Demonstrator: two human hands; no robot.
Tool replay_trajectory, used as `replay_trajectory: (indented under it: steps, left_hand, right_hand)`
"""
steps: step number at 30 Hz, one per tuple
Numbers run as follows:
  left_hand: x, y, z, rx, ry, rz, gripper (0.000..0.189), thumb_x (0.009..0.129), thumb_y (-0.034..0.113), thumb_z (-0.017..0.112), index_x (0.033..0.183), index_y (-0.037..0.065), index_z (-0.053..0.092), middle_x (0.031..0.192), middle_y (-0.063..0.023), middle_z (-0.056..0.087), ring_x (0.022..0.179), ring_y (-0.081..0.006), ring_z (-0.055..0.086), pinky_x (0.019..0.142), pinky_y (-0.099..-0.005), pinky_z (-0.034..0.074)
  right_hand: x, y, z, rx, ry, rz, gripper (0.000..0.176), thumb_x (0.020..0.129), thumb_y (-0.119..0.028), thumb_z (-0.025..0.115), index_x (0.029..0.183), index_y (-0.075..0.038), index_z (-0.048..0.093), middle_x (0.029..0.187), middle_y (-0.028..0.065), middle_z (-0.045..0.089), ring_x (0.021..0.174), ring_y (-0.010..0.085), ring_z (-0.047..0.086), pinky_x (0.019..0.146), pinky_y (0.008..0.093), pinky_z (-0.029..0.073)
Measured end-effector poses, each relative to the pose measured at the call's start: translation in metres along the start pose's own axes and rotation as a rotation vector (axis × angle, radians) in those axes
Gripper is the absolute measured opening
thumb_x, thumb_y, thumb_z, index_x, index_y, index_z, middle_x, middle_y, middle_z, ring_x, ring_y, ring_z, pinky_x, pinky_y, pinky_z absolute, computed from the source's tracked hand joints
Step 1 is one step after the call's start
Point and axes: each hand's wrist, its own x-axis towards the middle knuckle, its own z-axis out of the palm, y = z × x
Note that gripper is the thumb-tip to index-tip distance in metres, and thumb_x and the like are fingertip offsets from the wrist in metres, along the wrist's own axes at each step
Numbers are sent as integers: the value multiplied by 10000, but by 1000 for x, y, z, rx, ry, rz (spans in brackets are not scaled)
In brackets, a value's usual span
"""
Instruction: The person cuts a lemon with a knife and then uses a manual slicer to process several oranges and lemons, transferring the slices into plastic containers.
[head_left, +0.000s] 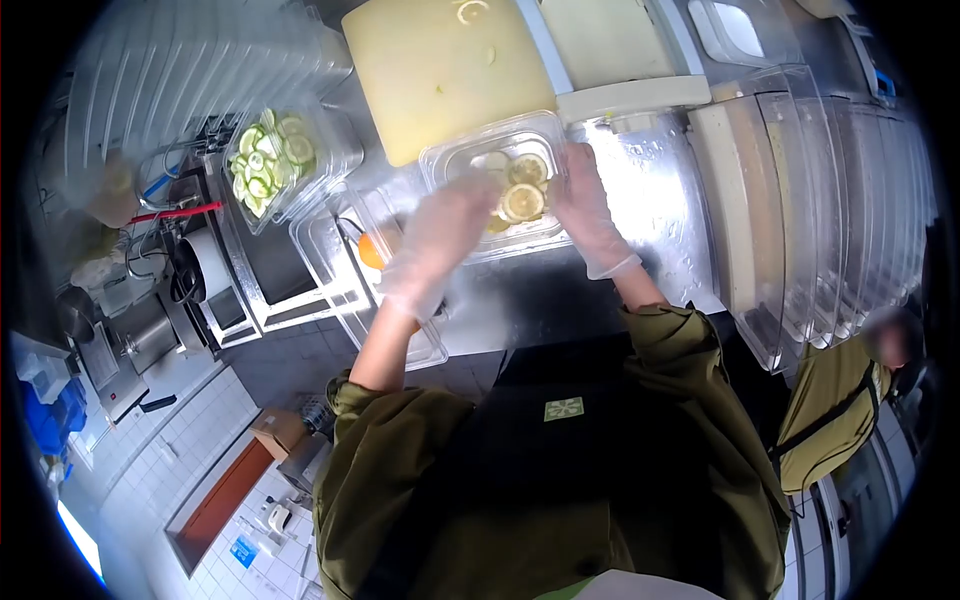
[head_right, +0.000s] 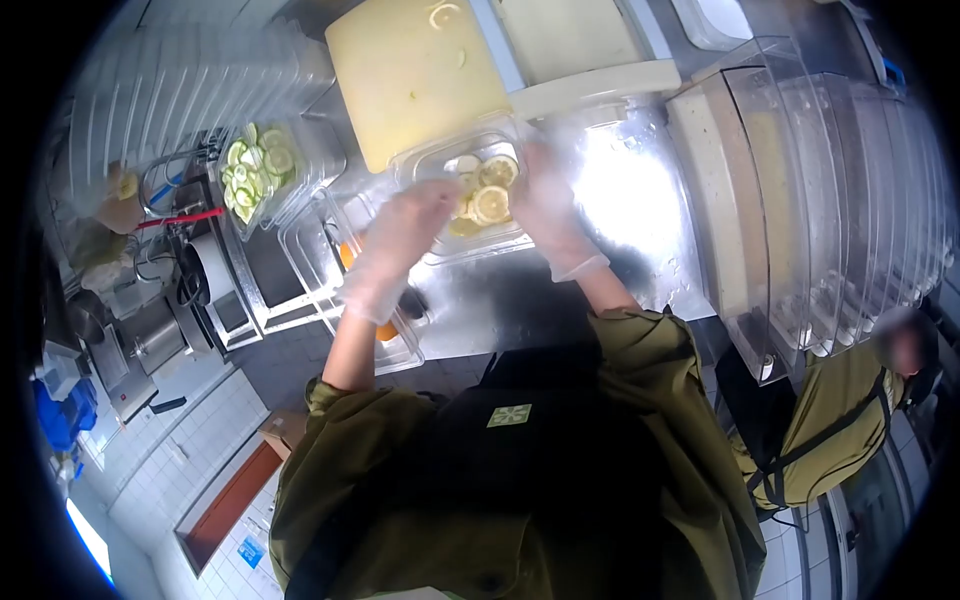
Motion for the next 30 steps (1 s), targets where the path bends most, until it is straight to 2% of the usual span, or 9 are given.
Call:
replay_trajectory:
  steps: [4, 7, 11, 14, 17, 20, 23, 26, 30]
  left_hand:
    - [29, 6, 39, 117, -325, 147, 228, 853, 132, 551, 1061, 89, 634, 1011, -151, 638, 883, -301, 634, 778, -384, 490]
    - [44, 36, 30, 589, -93, 6, 230, 843, 109, 537, 1050, 95, 636, 991, -175, 631, 887, -333, 622, 761, -410, 486]
    - [50, -26, 43, 315, 88, 195, 215, 829, 89, 546, 1013, 99, 656, 891, -157, 626, 839, -324, 622, 712, -410, 495]
    - [35, -13, 23, 293, 137, 202, 244, 766, 56, 603, 1001, 102, 646, 888, -95, 642, 827, -261, 646, 718, -375, 520]
    - [38, -13, 28, 534, -157, 315, 286, 777, 60, 592, 1053, 113, 646, 914, -90, 654, 845, -291, 638, 733, -395, 504]
    - [40, -19, 41, 188, -411, 290, 220, 864, 123, 516, 1032, 112, 658, 997, -102, 658, 872, -292, 630, 772, -384, 495]
    - [35, -15, 26, 120, -97, 155, 234, 876, 155, 502, 1055, 123, 650, 1034, -107, 654, 911, -306, 626, 801, -392, 490]
    - [36, 9, 12, 344, -181, -353, 282, 879, 153, 490, 1122, 100, 624, 1061, -140, 644, 974, -318, 611, 861, -393, 469]
    - [30, -9, 29, 254, -166, -47, 308, 876, 117, 478, 1157, 60, 588, 1065, -186, 628, 994, -341, 599, 855, -408, 470]
  right_hand:
    - [0, 2, 4, 38, 16, 52, 291, 750, 52, 424, 1033, 5, 469, 960, 153, 447, 911, 290, 472, 874, 356, 394]
    - [0, -1, 2, 67, 18, 43, 299, 757, 42, 426, 1051, 0, 469, 974, 151, 444, 915, 282, 471, 873, 351, 393]
    - [-1, 3, 1, 59, -1, -17, 315, 763, 34, 431, 1074, -6, 465, 983, 146, 437, 923, 270, 467, 872, 343, 391]
    - [-2, 0, 0, 65, -8, 18, 315, 762, 35, 432, 1073, -5, 464, 975, 143, 432, 921, 265, 462, 868, 338, 390]
    - [-2, 6, 3, 49, 6, 3, 317, 762, 36, 433, 1074, -3, 469, 965, 140, 428, 906, 265, 462, 865, 338, 391]
    - [-1, 7, 4, 60, -2, 60, 319, 763, 36, 430, 1076, -2, 474, 977, 143, 433, 911, 268, 468, 868, 340, 393]
    - [-1, 12, 7, 86, 26, 6, 332, 759, 38, 431, 1085, -1, 477, 994, 149, 441, 929, 273, 479, 877, 341, 395]
    - [-1, 8, 6, 66, 32, 6, 338, 759, 40, 437, 1093, 6, 477, 1012, 154, 450, 956, 275, 486, 890, 343, 395]
    - [1, 5, 2, 86, -14, 73, 330, 778, 27, 444, 1106, 14, 476, 1032, 144, 458, 973, 255, 489, 903, 337, 392]
